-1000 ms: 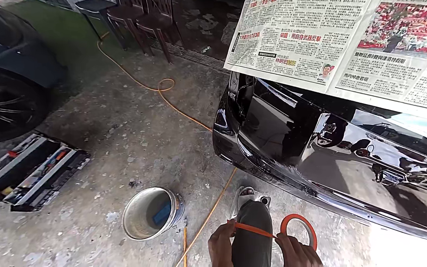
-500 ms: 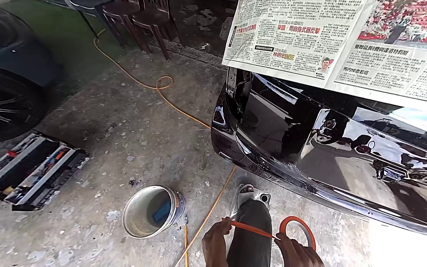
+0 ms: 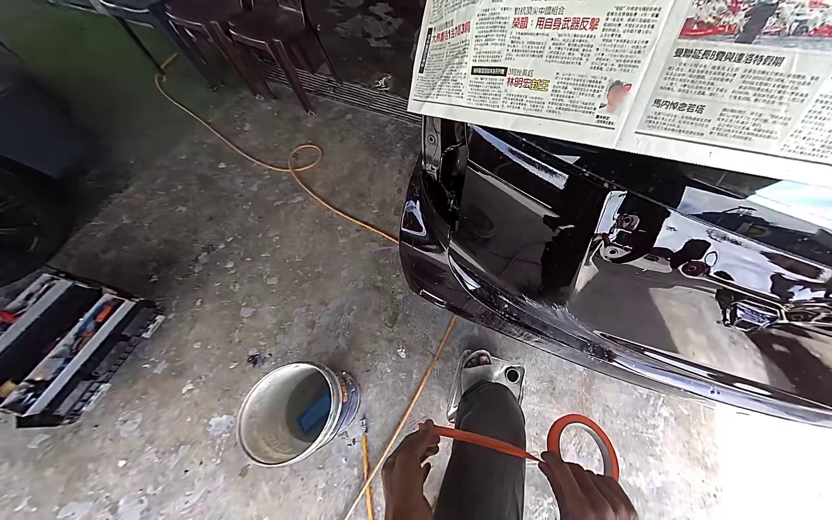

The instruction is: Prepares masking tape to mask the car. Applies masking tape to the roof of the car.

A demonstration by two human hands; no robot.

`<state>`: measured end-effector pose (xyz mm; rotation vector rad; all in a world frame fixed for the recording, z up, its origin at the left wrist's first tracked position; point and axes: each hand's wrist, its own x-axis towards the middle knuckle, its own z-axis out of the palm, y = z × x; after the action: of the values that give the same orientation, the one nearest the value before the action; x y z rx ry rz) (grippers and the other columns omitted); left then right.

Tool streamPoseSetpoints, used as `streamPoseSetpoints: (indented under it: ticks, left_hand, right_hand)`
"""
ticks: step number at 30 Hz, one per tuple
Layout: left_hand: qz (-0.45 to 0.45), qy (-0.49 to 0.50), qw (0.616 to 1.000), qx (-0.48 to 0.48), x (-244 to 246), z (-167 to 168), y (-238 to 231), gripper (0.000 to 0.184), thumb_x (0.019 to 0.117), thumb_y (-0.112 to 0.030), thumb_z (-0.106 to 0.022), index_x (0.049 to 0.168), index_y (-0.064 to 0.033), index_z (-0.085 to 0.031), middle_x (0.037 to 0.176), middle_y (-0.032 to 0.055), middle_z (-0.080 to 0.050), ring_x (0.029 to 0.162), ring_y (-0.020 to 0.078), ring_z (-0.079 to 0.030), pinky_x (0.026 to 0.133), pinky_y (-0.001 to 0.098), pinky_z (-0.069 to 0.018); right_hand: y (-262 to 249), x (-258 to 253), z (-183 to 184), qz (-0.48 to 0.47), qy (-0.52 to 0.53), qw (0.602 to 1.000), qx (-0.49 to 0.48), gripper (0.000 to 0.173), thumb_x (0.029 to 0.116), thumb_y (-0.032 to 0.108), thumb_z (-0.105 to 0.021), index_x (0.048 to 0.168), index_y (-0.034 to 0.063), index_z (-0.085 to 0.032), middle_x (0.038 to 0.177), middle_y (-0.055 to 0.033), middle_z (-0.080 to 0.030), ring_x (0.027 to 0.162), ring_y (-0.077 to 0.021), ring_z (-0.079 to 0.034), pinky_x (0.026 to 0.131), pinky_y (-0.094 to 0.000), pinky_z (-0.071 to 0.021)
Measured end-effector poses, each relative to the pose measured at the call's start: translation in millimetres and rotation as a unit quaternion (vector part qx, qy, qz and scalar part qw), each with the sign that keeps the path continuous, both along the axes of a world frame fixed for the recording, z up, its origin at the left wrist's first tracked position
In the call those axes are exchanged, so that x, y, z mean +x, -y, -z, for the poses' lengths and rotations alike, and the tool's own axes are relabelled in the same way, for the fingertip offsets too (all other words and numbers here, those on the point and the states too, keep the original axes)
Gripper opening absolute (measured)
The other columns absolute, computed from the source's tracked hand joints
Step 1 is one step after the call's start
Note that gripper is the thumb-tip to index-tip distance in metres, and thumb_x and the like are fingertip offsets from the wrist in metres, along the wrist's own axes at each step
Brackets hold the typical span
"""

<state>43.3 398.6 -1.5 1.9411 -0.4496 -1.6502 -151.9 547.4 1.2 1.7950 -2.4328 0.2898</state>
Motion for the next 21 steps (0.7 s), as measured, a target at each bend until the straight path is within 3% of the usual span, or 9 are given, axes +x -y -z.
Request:
streamPoseSetpoints:
  ticks: [21]
  left_hand:
    - [-0.002,-0.004,1.000,-0.017,15.6,4.3,9.4,0.021,0.1009,-0.020,-0.065,0.096,-0.0002,-0.070,0.087,0.0068,-0.071,0.086,0.0161,-0.064,0.082,0.0383,-0.0486]
  right_hand:
    - [-10.5,-9.0,5.1,0.020,0.041,0.998,0.032,0.027,0.1036,0.039,-0.059,0.112,0.0210,-0.077,0.077,-0.0039,-0.074,0.065,-0.0209,-0.070,0.059,-0.0381,-0.0539]
